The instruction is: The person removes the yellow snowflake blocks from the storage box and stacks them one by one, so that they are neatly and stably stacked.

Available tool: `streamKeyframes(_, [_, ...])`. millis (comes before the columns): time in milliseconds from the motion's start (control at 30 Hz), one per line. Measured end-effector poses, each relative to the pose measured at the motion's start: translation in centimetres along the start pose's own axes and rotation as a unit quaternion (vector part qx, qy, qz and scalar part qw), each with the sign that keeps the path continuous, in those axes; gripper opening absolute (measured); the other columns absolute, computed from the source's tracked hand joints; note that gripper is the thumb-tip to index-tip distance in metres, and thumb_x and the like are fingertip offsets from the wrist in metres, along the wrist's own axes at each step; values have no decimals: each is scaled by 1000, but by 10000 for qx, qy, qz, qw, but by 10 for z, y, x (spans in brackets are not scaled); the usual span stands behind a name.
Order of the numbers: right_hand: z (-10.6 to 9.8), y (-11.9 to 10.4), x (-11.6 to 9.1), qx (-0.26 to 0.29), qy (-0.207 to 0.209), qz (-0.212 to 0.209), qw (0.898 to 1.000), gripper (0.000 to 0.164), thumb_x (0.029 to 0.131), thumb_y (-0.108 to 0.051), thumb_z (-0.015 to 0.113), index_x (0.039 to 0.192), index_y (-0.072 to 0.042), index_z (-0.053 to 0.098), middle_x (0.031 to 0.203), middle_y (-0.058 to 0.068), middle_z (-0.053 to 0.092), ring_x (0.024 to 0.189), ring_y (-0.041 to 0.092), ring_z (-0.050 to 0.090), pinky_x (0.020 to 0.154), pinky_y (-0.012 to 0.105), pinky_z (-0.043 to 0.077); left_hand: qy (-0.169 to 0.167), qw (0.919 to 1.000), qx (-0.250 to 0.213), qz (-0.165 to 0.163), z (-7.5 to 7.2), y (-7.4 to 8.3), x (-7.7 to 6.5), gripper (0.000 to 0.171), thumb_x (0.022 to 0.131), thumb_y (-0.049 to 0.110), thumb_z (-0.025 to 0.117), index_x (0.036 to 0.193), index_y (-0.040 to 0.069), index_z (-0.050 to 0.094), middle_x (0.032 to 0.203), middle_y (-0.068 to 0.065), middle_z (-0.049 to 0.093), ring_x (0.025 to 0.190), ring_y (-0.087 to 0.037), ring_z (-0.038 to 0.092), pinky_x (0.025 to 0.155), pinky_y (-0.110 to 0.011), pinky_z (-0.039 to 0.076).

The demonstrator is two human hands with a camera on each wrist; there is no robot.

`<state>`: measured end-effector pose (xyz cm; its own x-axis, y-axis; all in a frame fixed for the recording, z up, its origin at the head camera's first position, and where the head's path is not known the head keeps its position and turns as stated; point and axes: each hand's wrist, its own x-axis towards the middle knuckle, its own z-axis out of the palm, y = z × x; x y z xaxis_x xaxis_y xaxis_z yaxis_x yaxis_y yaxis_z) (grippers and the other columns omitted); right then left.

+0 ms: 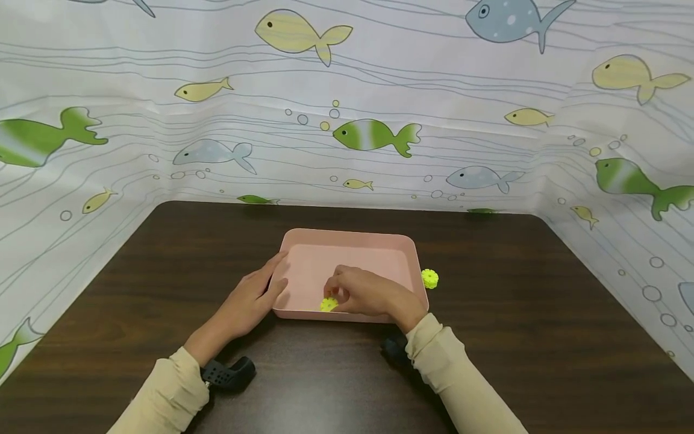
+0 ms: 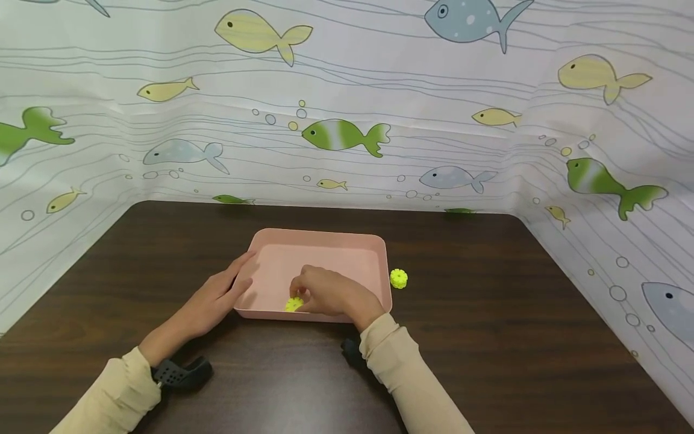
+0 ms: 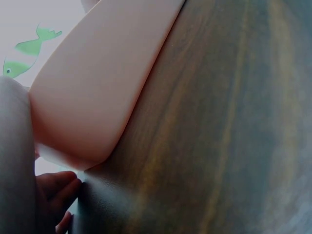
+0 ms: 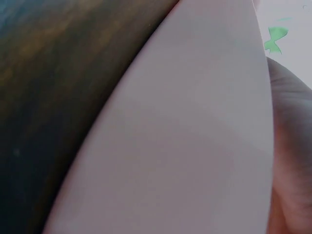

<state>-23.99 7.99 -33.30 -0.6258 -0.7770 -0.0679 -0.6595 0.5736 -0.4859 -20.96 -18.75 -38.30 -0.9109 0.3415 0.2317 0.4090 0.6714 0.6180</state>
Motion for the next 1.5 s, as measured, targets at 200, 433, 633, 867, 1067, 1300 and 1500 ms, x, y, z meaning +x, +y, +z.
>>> streamKeyframes(200, [1,1,0,269,147,92,9995,23,90,-11,83,110,-9,74,90,-3,66,78,11,58,75,21,53,35,10000,-34,51,0,-2,0,58,112,33,42,163,7,31,163,-17,39,144,-44,42,115,-67,32])
streamKeyframes(433, [1,3,-3,74,181,40,9998,31,88,-10,84,118,-6,78,83,-4,63,72,8,53,68,20,50,31,9999,-51,128,2,-3,1,59,112,34,41,163,6,30,162,-17,39,145,-44,41,115,-66,32])
streamKeyframes(633, [-10,8,-10,-183,536,82,9984,21,89,-16,84,108,-9,79,84,-4,61,72,8,53,66,21,49,35,9999,-115,79,3,-4,-2,58,113,34,40,163,7,29,163,-17,37,146,-44,40,115,-66,30])
streamKeyframes(867, [-58,41,-68,-258,2083,701,9752,30,88,-13,84,115,-3,76,89,2,65,75,15,56,63,29,51,17,9998,-153,108,2,-4,-1,60,112,36,40,164,7,29,165,-16,35,147,-43,38,116,-66,30])
streamKeyframes(1067, [-70,80,-114,-362,2146,1762,9600,28,92,-14,79,115,1,75,92,6,66,81,21,58,70,35,54,4,9999,-122,37,1,-4,-1,60,112,36,41,164,8,28,165,-16,34,147,-45,37,116,-67,28])
streamKeyframes(1300, [-62,102,-123,63,1593,1981,9671,29,92,-17,79,111,6,75,97,10,69,83,21,61,74,35,56,-8,9999,-96,90,-1,-3,-2,60,113,35,40,164,7,28,165,-19,33,147,-46,37,116,-69,27])
streamKeyframes(1500, [-58,104,-120,137,1389,1997,9699,30,90,-17,80,109,7,75,93,9,69,80,19,62,71,33,55,-24,9999,-116,55,2,-4,-1,60,112,36,40,164,7,27,165,-18,33,147,-45,37,116,-68,28])
